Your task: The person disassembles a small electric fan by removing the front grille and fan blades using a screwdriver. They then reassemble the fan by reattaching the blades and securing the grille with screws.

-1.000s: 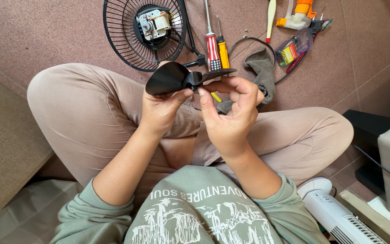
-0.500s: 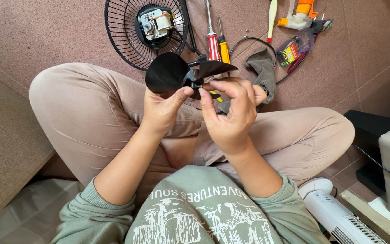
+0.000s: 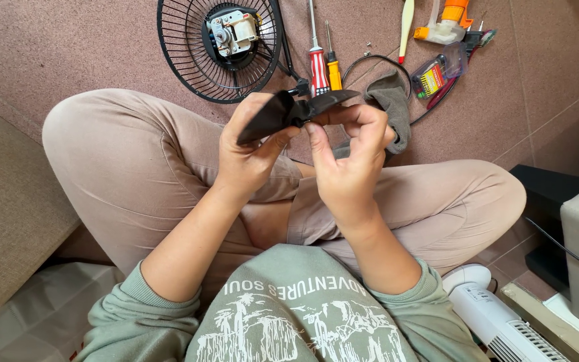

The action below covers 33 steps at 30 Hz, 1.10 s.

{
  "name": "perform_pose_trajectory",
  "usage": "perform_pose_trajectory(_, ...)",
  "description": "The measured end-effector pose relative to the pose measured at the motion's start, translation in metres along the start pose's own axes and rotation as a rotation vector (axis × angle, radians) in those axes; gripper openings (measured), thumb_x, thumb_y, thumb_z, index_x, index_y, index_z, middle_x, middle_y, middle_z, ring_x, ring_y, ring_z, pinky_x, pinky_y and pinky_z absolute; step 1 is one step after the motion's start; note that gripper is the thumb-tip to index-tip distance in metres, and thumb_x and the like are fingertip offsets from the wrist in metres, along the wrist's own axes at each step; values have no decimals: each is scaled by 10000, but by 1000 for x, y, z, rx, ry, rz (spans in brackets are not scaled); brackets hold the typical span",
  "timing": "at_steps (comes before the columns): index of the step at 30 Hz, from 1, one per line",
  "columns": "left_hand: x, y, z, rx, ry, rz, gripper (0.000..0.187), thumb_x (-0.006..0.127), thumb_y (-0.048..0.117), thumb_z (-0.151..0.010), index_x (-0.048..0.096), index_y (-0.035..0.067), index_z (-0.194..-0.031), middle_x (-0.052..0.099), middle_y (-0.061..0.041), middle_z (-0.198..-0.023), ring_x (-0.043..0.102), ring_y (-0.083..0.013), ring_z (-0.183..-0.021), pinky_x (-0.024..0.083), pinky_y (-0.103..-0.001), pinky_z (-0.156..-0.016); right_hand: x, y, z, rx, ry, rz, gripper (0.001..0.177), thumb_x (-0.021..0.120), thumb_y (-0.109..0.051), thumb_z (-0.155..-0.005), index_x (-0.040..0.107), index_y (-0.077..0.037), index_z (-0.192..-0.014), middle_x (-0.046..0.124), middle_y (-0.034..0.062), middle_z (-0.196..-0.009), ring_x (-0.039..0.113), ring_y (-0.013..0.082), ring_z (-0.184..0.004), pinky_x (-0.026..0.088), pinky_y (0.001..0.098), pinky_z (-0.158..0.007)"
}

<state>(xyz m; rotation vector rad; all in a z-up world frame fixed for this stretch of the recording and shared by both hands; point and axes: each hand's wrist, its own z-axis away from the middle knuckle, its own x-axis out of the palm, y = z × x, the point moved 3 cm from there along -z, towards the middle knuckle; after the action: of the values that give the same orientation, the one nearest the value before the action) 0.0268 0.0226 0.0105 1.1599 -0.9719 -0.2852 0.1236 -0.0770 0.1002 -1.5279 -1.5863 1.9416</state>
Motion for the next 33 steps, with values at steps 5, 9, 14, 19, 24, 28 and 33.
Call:
perform_pose_trajectory(5,-5,-14,4,-241,112,259,228,749,3,-1003,654,39,-1207,679,-7,-1133,620,-100,-1044,521,-264,-961,6,9,5,125,-26,-352,432,733,83,-1021,437,-24,-1317,664,91,-1089,658,134,-1025,512,256,-1006)
perform_pose_trajectory(9,-6,-18,4,-312,128,485,281,762,28,-997,645,48,-1252,688,-27,-1180,636,-126,-1085,517,-293,-986,5,3,6,63,-34,-253,383,733,91,-1028,480,-13,-1296,674,117,-1100,655,138,-1040,517,259,-1024)
perform_pose_trajectory(14,-4,-16,2,-330,124,548,298,764,40,-984,640,42,-1256,700,-55,-1192,663,-167,-1106,531,-325,-1015,2,-6,-1,7,-13,-93,303,786,21,-979,571,-40,-1183,687,36,-1116,660,143,-995,480,275,-990)
perform_pose_trajectory(19,-6,-11,0,-336,134,523,291,762,90,-994,638,33,-1251,703,-49,-1180,661,-159,-1100,530,-315,-1017,-12,-22,-6,-198,-38,355,167,845,-87,-963,714,-104,-1065,692,-41,-1092,651,174,-995,360,310,-957)
perform_pose_trajectory(24,-7,-12,-5,-432,60,539,267,734,222,-1043,666,-8,-1160,722,-90,-1040,677,-186,-946,551,-321,-874,-33,-42,-12,-199,6,544,168,917,-175,-947,801,-160,-1069,601,34,-1201,516,240,-1171,346,375,-1042)
perform_pose_trajectory(28,-9,-12,-7,-518,9,561,280,728,247,-1015,668,4,-1140,722,-77,-1017,684,-170,-890,568,-316,-822,-49,-57,-30,-236,-103,529,188,926,-162,-860,797,-140,-995,557,115,-1331,469,328,-1341,315,414,-1126)
perform_pose_trajectory(33,-8,-12,-9,-561,-1,561,284,712,263,-1015,672,16,-1147,726,-70,-1008,692,-156,-867,573,-301,-798,-47,-73,-48,-348,-268,571,170,866,-118,-832,779,-142,-976,573,131,-1353,445,383,-1374,255,468,-1133)
